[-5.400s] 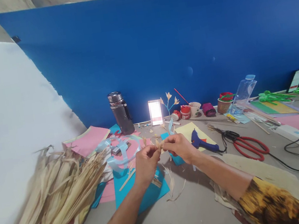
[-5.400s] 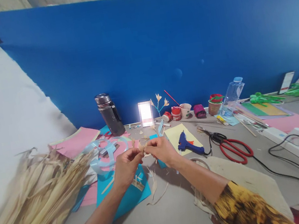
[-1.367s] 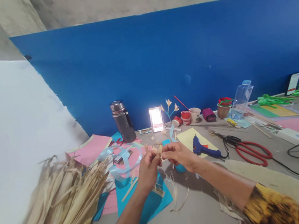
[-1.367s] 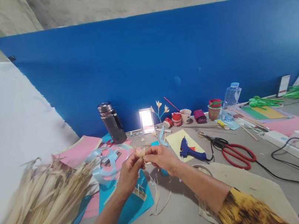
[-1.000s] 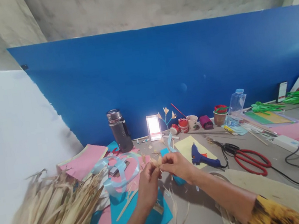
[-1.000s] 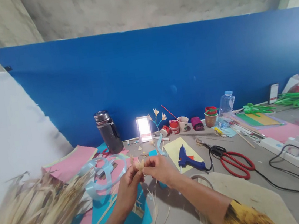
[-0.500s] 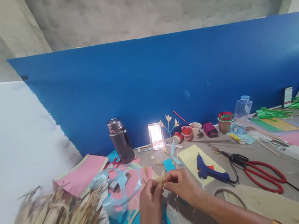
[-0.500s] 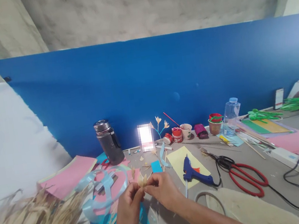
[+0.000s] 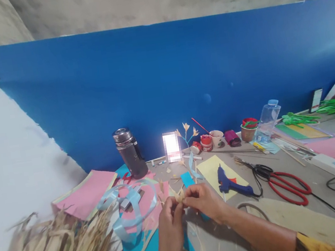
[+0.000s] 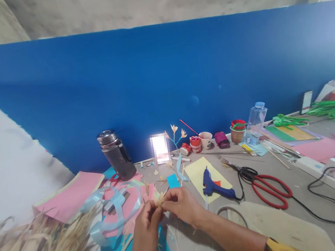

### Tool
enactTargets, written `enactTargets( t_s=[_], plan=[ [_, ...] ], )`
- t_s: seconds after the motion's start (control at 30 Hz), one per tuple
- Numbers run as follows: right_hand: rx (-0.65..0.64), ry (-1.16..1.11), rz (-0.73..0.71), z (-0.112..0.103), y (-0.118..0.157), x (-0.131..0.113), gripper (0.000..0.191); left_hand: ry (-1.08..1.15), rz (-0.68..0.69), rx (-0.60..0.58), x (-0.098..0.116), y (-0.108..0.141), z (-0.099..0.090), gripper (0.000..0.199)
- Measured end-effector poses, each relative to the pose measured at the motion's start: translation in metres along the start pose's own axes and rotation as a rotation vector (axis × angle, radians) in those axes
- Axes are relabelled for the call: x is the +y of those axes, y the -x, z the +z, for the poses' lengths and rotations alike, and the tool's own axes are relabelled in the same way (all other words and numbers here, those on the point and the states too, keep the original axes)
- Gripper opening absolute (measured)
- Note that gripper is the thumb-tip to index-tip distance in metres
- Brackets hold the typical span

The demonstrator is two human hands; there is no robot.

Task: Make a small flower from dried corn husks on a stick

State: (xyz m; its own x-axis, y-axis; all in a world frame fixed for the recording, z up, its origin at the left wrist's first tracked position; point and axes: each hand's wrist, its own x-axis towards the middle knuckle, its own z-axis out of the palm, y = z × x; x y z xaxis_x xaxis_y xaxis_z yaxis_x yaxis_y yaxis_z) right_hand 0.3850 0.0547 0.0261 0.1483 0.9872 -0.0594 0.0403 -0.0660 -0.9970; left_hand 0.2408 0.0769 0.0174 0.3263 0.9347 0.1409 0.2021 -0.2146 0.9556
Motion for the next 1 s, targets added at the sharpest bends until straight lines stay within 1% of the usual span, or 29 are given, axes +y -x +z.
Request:
enactTargets(
  t_s=[0.2,0.27,0.43,0.53,0.67,0.8,0.9,1.0],
  plan=[
    [-0.025,-0.029,0.028,-0.007,0.001,-0.003,0.010,0.119,-0.072,-0.074,0.007,-0.004,0.000,0.022],
    [-0.023,-0.050,0.027,-0.008,0.001,-0.003,0.011,0.166,-0.095,-0.072,0.006,-0.006,0.001,0.019],
    [0.063,-0.162,0.085,-0.011,-0.004,-0.001,0.012,0.292,-0.213,-0.054,0.001,-0.008,0.003,0.019],
    [0.099,-0.249,0.109,-0.017,-0.009,0.000,0.018,0.322,-0.225,-0.055,0.000,-0.008,0.002,0.021],
    [0.108,-0.293,0.126,-0.024,-0.014,-0.002,0.019,0.264,-0.227,-0.073,0.002,-0.008,0.003,0.021],
    [0.106,-0.308,0.114,-0.029,-0.013,-0.008,0.018,0.195,-0.304,-0.068,0.002,-0.010,0.002,0.020],
    [0.098,-0.285,0.090,-0.031,-0.012,-0.012,0.019,0.140,-0.328,-0.095,0.000,-0.013,-0.001,0.018],
    [0.050,-0.220,0.063,-0.031,-0.012,-0.012,0.018,0.081,-0.304,-0.125,0.000,-0.014,-0.005,0.021]
  ],
)
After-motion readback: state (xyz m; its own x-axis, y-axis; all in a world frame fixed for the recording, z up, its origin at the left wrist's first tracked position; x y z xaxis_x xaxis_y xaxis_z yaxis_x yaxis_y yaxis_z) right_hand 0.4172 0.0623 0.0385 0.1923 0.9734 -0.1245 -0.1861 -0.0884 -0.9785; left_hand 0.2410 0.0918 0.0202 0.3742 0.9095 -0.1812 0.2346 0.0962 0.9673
